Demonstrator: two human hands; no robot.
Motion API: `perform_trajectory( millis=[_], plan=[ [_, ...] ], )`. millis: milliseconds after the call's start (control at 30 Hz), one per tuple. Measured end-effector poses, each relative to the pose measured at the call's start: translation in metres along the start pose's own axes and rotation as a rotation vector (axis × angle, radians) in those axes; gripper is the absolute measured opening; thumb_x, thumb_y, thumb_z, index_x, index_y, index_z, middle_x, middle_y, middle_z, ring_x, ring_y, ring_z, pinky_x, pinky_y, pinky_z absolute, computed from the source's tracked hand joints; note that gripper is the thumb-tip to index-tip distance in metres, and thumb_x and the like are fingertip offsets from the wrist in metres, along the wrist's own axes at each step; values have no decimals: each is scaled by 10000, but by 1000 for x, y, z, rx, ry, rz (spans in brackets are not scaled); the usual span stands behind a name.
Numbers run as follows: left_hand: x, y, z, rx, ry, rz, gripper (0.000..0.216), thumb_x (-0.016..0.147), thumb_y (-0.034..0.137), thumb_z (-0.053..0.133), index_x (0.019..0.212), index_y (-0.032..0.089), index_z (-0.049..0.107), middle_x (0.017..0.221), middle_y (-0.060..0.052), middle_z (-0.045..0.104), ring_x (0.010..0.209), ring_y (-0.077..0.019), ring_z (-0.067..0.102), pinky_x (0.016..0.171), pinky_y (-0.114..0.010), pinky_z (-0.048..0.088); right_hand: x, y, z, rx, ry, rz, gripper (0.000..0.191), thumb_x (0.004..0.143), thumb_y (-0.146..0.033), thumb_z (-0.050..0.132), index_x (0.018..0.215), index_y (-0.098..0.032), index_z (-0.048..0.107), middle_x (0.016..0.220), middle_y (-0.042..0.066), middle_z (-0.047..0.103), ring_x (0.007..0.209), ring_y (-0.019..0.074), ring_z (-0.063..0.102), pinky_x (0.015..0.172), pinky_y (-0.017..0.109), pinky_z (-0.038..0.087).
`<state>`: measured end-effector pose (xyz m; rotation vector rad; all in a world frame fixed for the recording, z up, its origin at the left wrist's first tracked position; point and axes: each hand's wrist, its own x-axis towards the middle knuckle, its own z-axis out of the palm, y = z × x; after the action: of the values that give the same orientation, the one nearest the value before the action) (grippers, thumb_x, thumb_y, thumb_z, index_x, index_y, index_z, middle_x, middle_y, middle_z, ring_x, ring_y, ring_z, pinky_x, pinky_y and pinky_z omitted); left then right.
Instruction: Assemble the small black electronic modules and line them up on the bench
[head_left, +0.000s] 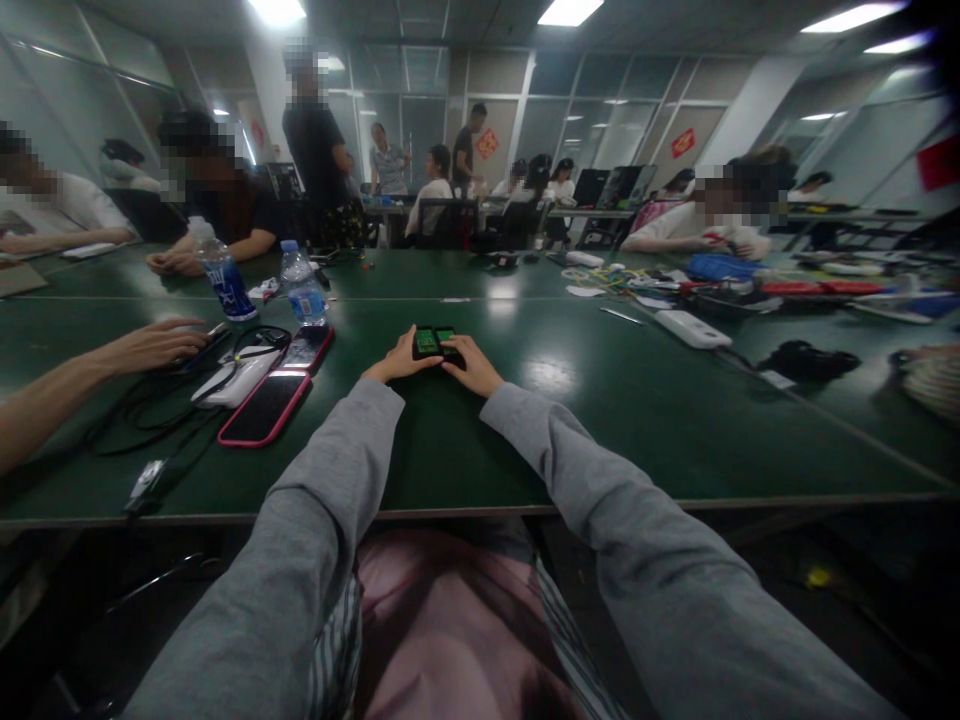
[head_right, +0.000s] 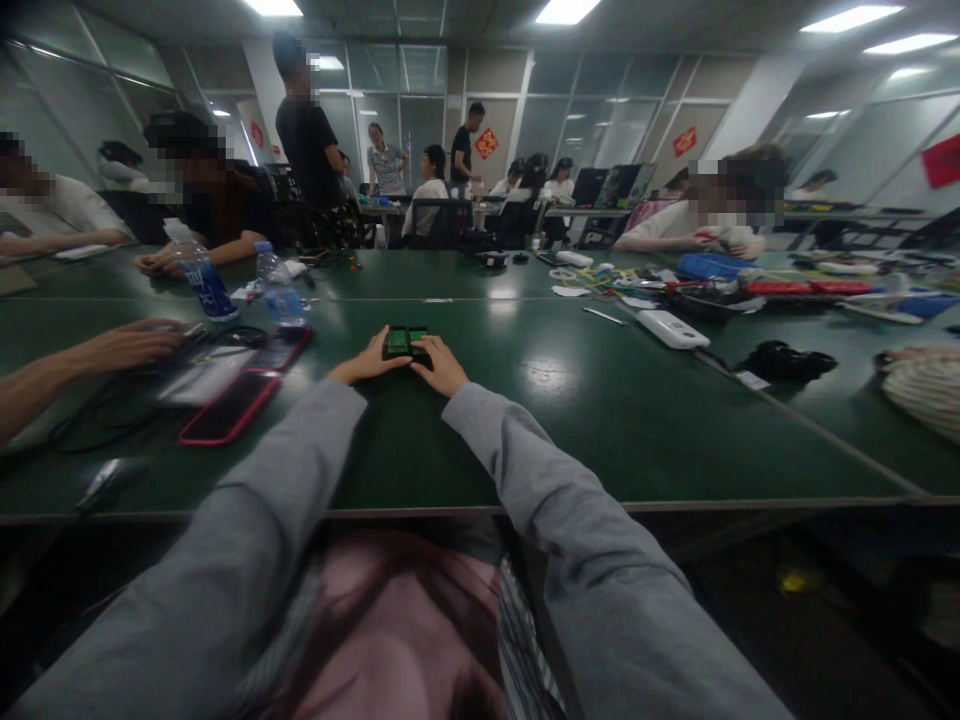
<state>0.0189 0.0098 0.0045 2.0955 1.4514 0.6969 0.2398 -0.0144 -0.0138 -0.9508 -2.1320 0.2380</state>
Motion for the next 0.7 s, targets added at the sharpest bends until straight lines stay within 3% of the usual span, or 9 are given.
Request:
perform_trajectory(
  millis=[433,700],
  plan=[
    [4,-7,4,-4,30,33,1292,626,821,612,1559,111,68,1614,-248,141,1494,-389,169,1192,-504,217,1,6,3,6,-12,-15,501,880,-491,595,1310,-241,532,1347,131,451,1316,293,432,1131,555,345],
    [3,-8,3,-3,38,24,1214,700,866,475,1565,115,73,1620,-234,144,1489,-385,198,1189,-514,221,1,10,1,-25,-14,43,691,774,-653,668,1330,-263,542,1379,138,348,1365,347,337,1142,586,301]
  ],
)
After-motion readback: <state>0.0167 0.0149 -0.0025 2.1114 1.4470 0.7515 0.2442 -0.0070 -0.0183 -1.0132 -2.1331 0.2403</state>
